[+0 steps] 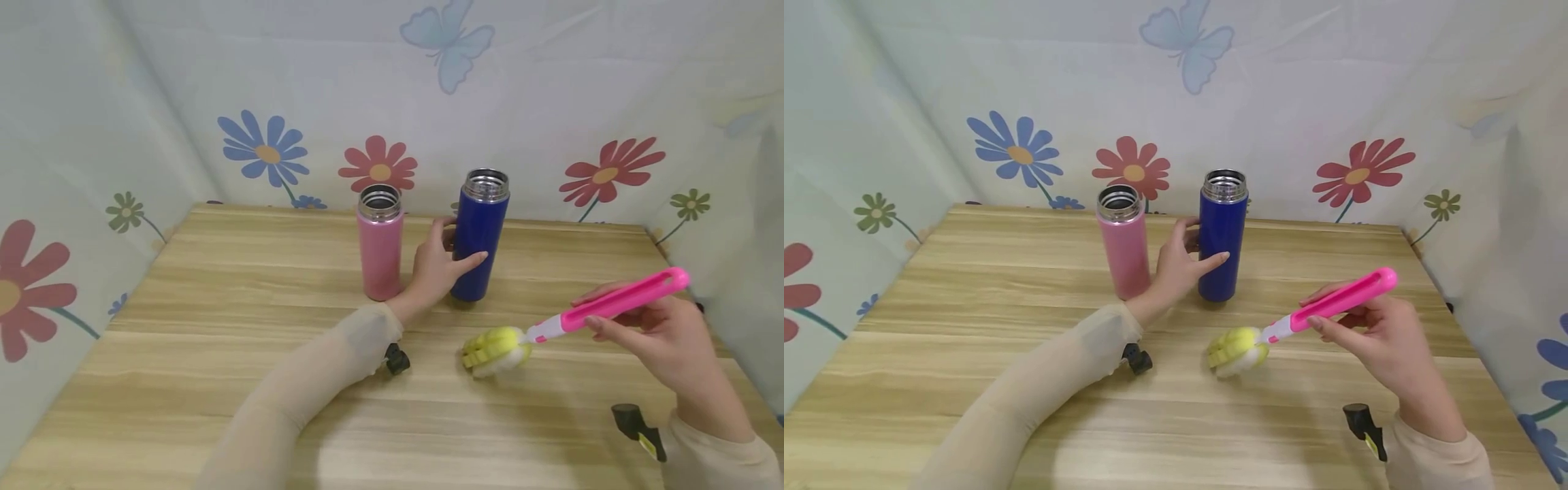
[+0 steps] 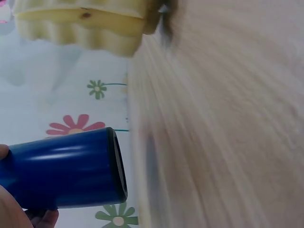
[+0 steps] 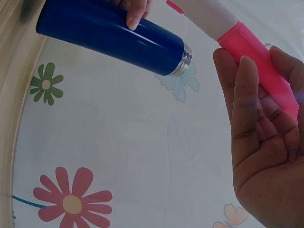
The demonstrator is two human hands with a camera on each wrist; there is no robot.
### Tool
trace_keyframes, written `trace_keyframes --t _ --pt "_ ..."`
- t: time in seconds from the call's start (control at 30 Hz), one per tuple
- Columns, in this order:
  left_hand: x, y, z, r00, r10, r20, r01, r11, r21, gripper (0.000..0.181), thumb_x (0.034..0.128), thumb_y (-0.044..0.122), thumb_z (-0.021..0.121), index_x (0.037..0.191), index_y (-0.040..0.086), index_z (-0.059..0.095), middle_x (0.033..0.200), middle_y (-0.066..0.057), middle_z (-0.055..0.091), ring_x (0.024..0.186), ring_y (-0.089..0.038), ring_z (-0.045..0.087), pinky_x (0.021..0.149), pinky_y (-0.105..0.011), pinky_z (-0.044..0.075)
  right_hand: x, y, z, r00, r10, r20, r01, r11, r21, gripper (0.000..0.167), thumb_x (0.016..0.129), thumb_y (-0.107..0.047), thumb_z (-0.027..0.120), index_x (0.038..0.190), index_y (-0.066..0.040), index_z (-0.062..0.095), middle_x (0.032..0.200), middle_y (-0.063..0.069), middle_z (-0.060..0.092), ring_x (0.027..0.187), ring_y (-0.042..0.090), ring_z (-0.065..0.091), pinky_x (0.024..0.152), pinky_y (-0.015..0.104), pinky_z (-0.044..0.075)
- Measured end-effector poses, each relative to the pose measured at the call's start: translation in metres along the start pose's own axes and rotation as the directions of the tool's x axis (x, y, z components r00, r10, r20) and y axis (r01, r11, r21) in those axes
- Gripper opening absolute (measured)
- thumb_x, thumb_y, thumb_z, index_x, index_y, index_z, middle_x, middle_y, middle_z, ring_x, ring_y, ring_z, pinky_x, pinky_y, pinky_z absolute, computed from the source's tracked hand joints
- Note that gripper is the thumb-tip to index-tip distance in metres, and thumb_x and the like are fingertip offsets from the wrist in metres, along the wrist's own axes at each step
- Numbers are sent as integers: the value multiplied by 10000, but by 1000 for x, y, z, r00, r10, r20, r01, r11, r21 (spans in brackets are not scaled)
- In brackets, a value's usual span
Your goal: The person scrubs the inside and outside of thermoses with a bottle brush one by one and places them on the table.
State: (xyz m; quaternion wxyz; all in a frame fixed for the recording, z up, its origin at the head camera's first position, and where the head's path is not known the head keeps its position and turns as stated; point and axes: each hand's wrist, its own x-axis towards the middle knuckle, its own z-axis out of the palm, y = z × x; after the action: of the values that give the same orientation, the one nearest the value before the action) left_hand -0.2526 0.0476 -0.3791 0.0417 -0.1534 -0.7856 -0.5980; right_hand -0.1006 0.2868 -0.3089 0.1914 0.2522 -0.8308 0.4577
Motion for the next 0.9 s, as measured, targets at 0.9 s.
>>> trace_keyframes --t 0.9 --pt "16 -28 21 994 101 47 -103 994 41 763 747 233 827 1357 93 391 1283 -151 609 1192 -238 591 1003 -387 502 2 -1 1 997 74 5 -74 997 30 293 710 250 658 985 156 625 982 -169 721 623 39 665 548 175 548"
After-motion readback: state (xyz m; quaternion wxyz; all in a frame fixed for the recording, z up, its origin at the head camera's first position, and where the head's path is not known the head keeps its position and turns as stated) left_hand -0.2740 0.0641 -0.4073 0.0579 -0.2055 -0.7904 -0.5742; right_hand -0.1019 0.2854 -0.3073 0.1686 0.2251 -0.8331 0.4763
